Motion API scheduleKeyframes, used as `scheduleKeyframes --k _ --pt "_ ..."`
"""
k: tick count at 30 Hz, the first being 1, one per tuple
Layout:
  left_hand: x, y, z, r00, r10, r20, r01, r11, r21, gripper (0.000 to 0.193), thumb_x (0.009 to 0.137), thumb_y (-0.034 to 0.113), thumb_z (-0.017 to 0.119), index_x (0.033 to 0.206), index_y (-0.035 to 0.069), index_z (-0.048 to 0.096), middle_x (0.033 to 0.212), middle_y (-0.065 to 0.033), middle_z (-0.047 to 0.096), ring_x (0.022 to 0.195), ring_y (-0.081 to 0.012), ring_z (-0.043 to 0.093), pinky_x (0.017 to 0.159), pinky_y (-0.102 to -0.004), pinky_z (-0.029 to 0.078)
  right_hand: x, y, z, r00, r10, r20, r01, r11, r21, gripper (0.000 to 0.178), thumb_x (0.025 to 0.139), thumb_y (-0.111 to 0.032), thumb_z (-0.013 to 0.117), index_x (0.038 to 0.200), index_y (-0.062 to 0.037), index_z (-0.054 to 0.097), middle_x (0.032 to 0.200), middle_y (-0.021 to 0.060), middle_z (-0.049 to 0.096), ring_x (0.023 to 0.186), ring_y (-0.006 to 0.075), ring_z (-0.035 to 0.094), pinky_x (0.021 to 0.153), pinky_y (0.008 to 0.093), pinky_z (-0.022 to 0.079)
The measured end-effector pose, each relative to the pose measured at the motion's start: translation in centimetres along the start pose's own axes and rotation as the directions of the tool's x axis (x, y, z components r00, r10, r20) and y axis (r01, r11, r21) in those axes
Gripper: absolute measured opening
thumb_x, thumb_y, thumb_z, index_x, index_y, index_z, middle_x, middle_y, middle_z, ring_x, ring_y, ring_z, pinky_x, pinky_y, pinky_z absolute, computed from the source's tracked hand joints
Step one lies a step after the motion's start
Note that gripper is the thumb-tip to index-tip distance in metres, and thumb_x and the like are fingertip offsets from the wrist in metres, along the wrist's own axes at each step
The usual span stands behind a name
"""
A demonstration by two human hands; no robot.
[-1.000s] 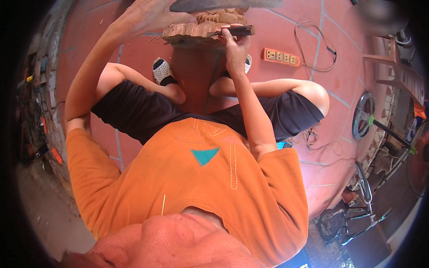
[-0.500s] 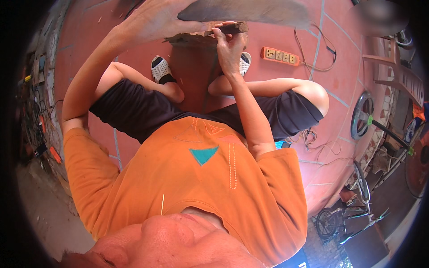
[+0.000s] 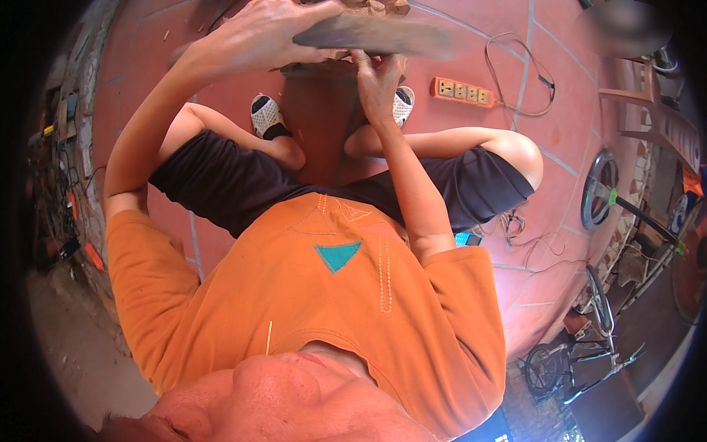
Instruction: The person carves a wooden sculpture using a chisel and a wooden mallet. They repeatedly strike the chisel to shape the wood, occasionally adjusting the chisel position and clearing wood shavings.
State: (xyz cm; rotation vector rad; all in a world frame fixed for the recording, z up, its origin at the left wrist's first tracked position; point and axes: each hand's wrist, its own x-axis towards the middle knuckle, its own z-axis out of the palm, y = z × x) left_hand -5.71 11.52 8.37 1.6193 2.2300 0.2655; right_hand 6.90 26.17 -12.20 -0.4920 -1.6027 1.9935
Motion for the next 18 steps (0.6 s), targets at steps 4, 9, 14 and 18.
scheduleKeyframes --k 4,9,14,18 --pt "0.7 1.6 -2.9 0.979 -0.081 0.186 0.070 0.995 0.066 0.062 0.090 0.034 0.072 0.141 0.007 0.051 0.104 -0.0263 0.069 0.097 -0.0435 0.068 0.082 -0.0502 0.052 0.3 0.1 -0.1 0.994 -0.026 -0.107 0.033 0.997 0.068 0.020 0.094 0.000 0.072 0.110 0.0039 0.061 0.100 0.0087 0.070 0.091 0.0183 0.069 0.078 0.0291 0.057" --pt "-0.4 1.2 -0.8 0.960 0.176 -0.217 -0.211 0.966 -0.149 0.064 0.089 0.034 0.072 0.141 0.004 0.050 0.106 -0.0273 0.069 0.097 -0.0425 0.069 0.082 -0.0490 0.053 -0.6 -1.3 1.0 0.968 -0.251 0.016 0.250 0.951 -0.181 0.020 0.095 -0.005 0.074 0.109 0.0058 0.064 0.100 0.0110 0.073 0.091 0.0190 0.070 0.079 0.0322 0.056" --pt "-0.8 0.4 -0.4 0.993 0.104 -0.055 -0.101 0.994 0.050 0.062 0.090 0.034 0.072 0.139 0.004 0.051 0.106 -0.0264 0.070 0.098 -0.0415 0.069 0.081 -0.0502 0.053 -0.1 0.7 -0.1 0.984 -0.161 0.079 0.176 0.948 -0.267 0.024 0.095 0.001 0.069 0.117 0.0025 0.058 0.109 0.0117 0.068 0.099 0.0184 0.068 0.083 0.0337 0.062" --pt "-0.3 1.2 -2.6 0.998 -0.060 0.005 0.059 0.993 0.101 0.054 0.092 0.038 0.069 0.132 0.005 0.055 0.093 -0.0266 0.071 0.088 -0.0432 0.070 0.077 -0.0512 0.053 0.0 1.0 0.1 0.995 -0.097 0.037 0.098 0.995 -0.022 0.021 0.096 0.002 0.068 0.114 -0.0008 0.058 0.108 0.0107 0.068 0.100 0.0203 0.069 0.083 0.0342 0.062"
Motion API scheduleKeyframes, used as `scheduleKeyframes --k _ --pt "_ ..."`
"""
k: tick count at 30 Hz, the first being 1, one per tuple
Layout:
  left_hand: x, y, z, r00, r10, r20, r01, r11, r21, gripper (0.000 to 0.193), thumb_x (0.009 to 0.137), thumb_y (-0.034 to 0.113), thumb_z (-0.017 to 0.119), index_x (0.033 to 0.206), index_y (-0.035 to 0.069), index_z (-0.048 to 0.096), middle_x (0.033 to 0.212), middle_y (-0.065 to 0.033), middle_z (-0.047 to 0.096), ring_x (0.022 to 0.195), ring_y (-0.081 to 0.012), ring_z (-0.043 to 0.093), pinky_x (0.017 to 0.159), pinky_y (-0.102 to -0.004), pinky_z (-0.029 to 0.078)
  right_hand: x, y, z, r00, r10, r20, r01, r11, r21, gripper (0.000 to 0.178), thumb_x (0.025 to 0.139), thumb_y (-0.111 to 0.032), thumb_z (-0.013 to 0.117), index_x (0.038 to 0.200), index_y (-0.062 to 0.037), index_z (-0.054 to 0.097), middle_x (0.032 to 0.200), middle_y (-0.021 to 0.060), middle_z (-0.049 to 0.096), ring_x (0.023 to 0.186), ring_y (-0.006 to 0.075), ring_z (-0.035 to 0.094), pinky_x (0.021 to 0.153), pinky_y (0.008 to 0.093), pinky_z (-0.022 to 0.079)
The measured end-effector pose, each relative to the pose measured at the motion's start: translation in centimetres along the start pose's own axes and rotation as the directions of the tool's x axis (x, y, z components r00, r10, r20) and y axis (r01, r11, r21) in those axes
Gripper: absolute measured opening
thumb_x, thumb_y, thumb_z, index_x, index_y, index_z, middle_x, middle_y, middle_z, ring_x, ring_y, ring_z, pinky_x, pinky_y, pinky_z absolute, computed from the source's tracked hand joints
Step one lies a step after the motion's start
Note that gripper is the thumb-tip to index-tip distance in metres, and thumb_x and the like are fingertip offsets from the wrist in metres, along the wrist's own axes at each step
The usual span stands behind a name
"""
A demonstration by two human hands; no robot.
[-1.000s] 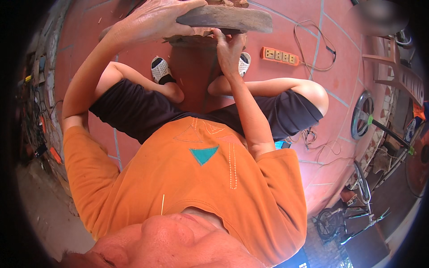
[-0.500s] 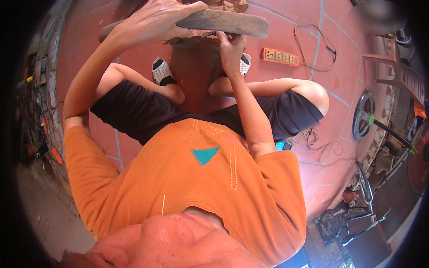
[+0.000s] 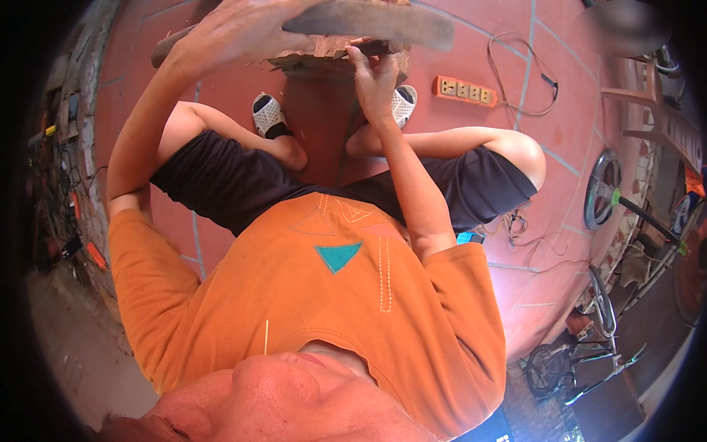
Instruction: The person carves a wooden sculpture using a chisel and a wooden mallet. They repeatedly strike the chisel to shape the wood, occasionally adjusting the chisel position and clearing wood shavings.
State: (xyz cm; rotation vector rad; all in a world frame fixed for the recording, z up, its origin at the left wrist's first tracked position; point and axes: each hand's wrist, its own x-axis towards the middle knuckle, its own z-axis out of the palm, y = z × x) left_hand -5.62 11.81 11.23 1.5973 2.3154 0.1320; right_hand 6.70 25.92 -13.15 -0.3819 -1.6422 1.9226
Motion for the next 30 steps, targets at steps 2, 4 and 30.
scheduleKeyframes --k 2,4,30 --pt "-0.1 -1.1 0.4 0.993 -0.012 -0.119 0.007 0.999 -0.040 0.053 0.092 0.040 0.068 0.130 0.005 0.055 0.089 -0.0275 0.070 0.085 -0.0439 0.070 0.076 -0.0511 0.054 0.1 -0.1 -0.1 0.998 0.056 0.022 -0.058 0.994 0.089 0.022 0.097 0.002 0.067 0.116 -0.0023 0.057 0.108 0.0107 0.068 0.101 0.0217 0.070 0.084 0.0351 0.063" --pt "0.1 -1.9 0.9 0.983 -0.024 -0.180 0.014 0.998 -0.056 0.056 0.090 0.040 0.071 0.130 0.004 0.055 0.091 -0.0286 0.070 0.087 -0.0445 0.070 0.077 -0.0517 0.054 0.0 -0.4 -0.1 0.994 0.108 0.033 -0.111 0.987 0.112 0.024 0.098 0.000 0.066 0.119 -0.0035 0.054 0.110 0.0111 0.068 0.101 0.0232 0.071 0.084 0.0359 0.063" --pt "0.3 -1.7 2.6 0.982 0.034 -0.184 -0.047 0.997 -0.068 0.064 0.091 0.051 0.069 0.135 0.006 0.056 0.094 -0.0268 0.071 0.089 -0.0437 0.071 0.080 -0.0517 0.053 0.7 -0.8 1.3 0.999 0.021 -0.031 -0.022 1.000 -0.014 0.023 0.097 0.003 0.065 0.117 -0.0006 0.056 0.113 0.0115 0.066 0.100 0.0231 0.071 0.086 0.0345 0.064"
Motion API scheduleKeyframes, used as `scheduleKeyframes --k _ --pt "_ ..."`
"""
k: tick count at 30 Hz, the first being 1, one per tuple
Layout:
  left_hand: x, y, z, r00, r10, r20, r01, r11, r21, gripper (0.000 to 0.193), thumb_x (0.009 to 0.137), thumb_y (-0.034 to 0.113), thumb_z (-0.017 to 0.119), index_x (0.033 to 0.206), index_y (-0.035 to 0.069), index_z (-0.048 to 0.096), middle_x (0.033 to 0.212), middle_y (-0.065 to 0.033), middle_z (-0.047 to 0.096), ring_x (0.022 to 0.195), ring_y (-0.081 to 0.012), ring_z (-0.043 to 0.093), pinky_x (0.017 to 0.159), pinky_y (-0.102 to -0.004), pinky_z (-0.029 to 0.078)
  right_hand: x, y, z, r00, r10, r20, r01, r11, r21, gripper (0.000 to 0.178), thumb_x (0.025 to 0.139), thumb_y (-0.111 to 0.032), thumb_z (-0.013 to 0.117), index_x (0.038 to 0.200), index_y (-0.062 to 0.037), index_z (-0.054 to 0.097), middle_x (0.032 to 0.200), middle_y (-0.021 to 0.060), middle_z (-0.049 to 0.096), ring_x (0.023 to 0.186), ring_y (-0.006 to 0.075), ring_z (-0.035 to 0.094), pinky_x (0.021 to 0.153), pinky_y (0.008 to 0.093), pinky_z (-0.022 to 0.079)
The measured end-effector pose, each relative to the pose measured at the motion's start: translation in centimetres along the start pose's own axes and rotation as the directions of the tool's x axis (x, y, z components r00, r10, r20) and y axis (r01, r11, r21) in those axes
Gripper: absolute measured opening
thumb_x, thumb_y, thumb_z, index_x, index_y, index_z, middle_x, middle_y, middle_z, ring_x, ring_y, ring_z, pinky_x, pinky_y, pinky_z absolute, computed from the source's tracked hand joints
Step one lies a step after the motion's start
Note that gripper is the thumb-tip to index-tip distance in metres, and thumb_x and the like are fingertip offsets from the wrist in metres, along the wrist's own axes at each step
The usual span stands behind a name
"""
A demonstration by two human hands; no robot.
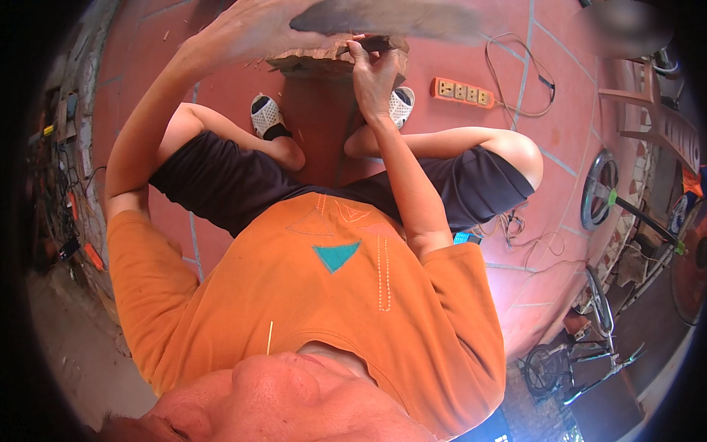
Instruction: The person carves a wooden sculpture using a chisel and a wooden mallet. They repeatedly strike the chisel to shape the wood, occasionally adjusting the chisel position and clearing wood shavings.
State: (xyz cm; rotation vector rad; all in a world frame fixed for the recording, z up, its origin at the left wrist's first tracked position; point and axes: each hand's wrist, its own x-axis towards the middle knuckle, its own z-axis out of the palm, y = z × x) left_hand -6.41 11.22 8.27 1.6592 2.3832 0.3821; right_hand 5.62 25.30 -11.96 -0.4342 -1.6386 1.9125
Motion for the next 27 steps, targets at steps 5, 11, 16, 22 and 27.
scheduleKeyframes --k 5,11,16,22,27 --pt "1.8 1.3 -1.9 0.973 -0.091 0.210 0.076 0.994 0.075 0.062 0.091 0.048 0.069 0.135 0.006 0.057 0.103 -0.0274 0.070 0.093 -0.0434 0.070 0.081 -0.0512 0.053 0.6 0.8 -1.7 1.000 0.001 -0.003 -0.001 0.986 -0.169 0.022 0.097 0.003 0.065 0.117 0.0008 0.057 0.109 0.0115 0.067 0.092 0.0191 0.070 0.084 0.0325 0.063" --pt "0.6 1.0 -0.2 0.979 0.108 -0.175 -0.137 0.976 -0.167 0.059 0.091 0.045 0.070 0.133 0.006 0.057 0.100 -0.0271 0.071 0.089 -0.0416 0.071 0.079 -0.0505 0.053 0.3 0.2 -0.1 0.996 -0.085 -0.023 0.084 0.995 -0.049 0.021 0.098 0.002 0.066 0.117 0.0012 0.057 0.108 0.0108 0.069 0.091 0.0182 0.069 0.082 0.0325 0.062" --pt "1.6 1.3 -2.0 0.943 -0.146 0.300 0.160 0.987 -0.024 0.057 0.088 0.040 0.072 0.131 0.006 0.058 0.098 -0.0276 0.071 0.090 -0.0424 0.071 0.080 -0.0498 0.054 0.4 0.9 -1.2 0.999 0.029 -0.026 -0.029 0.999 0.016 0.021 0.099 -0.001 0.066 0.117 0.0013 0.056 0.109 0.0127 0.069 0.096 0.0239 0.072 0.084 0.0346 0.063" --pt "0.4 -0.7 -1.5 0.985 -0.155 0.070 0.153 0.987 0.039 0.057 0.087 0.038 0.073 0.131 0.006 0.057 0.096 -0.0284 0.071 0.091 -0.0438 0.070 0.082 -0.0517 0.054 1.1 0.3 -2.9 0.941 0.301 -0.153 -0.226 0.898 0.378 0.025 0.101 -0.003 0.063 0.122 0.0018 0.049 0.110 0.0184 0.068 0.103 0.0342 0.072 0.086 0.0408 0.064" --pt "0.5 -1.8 -0.7 0.989 -0.146 0.028 0.146 0.989 0.018 0.060 0.086 0.040 0.074 0.132 0.005 0.056 0.096 -0.0290 0.071 0.093 -0.0444 0.070 0.083 -0.0522 0.054 1.1 0.0 -1.7 0.979 0.190 -0.078 -0.164 0.951 0.262 0.025 0.102 -0.003 0.062 0.122 0.0014 0.049 0.113 0.0177 0.067 0.104 0.0335 0.072 0.088 0.0400 0.063"
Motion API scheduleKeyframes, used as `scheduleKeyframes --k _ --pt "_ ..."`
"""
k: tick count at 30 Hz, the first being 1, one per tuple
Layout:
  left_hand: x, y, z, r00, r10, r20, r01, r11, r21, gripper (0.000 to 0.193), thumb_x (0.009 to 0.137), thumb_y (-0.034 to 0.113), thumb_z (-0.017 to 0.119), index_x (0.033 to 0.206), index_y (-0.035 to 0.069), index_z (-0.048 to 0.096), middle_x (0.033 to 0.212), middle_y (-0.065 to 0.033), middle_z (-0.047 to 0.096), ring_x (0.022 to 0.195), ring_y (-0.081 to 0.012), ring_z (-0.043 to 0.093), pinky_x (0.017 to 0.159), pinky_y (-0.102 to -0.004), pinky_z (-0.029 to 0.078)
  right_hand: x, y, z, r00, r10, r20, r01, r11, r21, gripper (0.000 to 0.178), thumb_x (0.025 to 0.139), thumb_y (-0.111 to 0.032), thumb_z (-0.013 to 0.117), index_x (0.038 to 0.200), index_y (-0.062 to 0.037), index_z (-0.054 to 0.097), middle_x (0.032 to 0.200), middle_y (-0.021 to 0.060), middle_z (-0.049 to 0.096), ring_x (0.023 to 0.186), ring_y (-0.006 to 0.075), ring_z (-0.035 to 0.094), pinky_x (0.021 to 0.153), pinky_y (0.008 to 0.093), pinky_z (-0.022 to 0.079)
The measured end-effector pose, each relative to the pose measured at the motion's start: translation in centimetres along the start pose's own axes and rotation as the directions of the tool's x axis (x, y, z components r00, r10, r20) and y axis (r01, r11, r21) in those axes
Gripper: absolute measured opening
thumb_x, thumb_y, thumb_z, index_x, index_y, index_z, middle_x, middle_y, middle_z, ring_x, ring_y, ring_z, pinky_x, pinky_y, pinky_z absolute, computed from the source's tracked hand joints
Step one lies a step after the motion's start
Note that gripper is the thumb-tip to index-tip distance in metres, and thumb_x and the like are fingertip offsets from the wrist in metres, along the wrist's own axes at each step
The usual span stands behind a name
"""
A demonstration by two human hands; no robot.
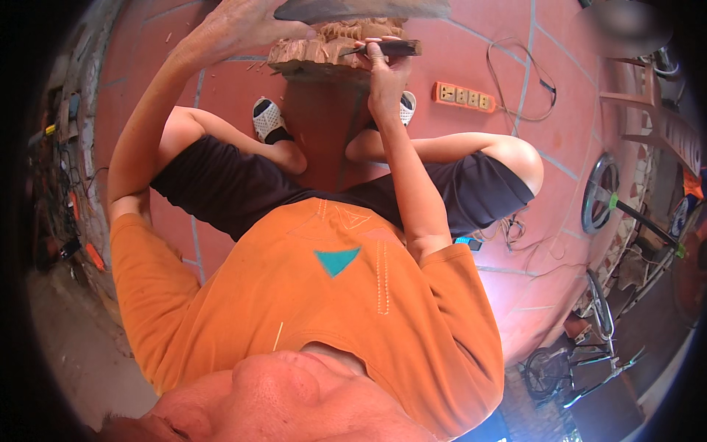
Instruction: The person carves a wooden sculpture using a chisel and a wooden mallet. They repeatedly strike the chisel to shape the wood, occasionally adjusting the chisel position and clearing wood shavings.
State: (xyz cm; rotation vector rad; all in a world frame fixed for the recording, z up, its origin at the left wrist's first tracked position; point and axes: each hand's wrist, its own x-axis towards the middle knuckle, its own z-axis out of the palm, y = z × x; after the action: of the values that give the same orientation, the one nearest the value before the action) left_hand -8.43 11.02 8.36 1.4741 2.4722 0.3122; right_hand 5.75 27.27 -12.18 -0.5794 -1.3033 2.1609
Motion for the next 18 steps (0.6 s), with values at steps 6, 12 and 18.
scheduleKeyframes --k 6,12,18 --pt "-0.3 1.2 -1.1 0.997 0.080 -0.020 -0.081 0.991 -0.106 0.064 0.088 0.045 0.073 0.134 0.005 0.055 0.095 -0.0291 0.070 0.089 -0.0455 0.070 0.079 -0.0528 0.054 0.3 0.9 0.8 0.988 -0.130 0.081 0.140 0.981 -0.134 0.027 0.100 0.001 0.063 0.122 0.0013 0.050 0.115 0.0161 0.065 0.103 0.0306 0.072 0.089 0.0380 0.063" --pt "0.3 0.7 0.5 0.975 0.200 -0.094 -0.213 0.963 -0.163 0.061 0.088 0.041 0.073 0.135 0.006 0.056 0.100 -0.0276 0.071 0.092 -0.0444 0.070 0.081 -0.0518 0.053 0.7 0.6 1.2 0.971 -0.202 0.130 0.231 0.930 -0.286 0.024 0.099 0.003 0.063 0.121 0.0016 0.052 0.113 0.0135 0.065 0.100 0.0269 0.072 0.089 0.0375 0.063" --pt "0.4 1.1 -1.1 0.994 0.089 0.063 -0.091 0.995 0.030 0.058 0.090 0.037 0.072 0.136 0.006 0.056 0.103 -0.0263 0.071 0.094 -0.0437 0.070 0.083 -0.0506 0.053 1.3 0.3 1.5 0.980 -0.144 0.140 0.172 0.962 -0.212 0.021 0.098 0.004 0.063 0.117 0.0015 0.054 0.107 0.0119 0.067 0.097 0.0221 0.071 0.087 0.0334 0.060"
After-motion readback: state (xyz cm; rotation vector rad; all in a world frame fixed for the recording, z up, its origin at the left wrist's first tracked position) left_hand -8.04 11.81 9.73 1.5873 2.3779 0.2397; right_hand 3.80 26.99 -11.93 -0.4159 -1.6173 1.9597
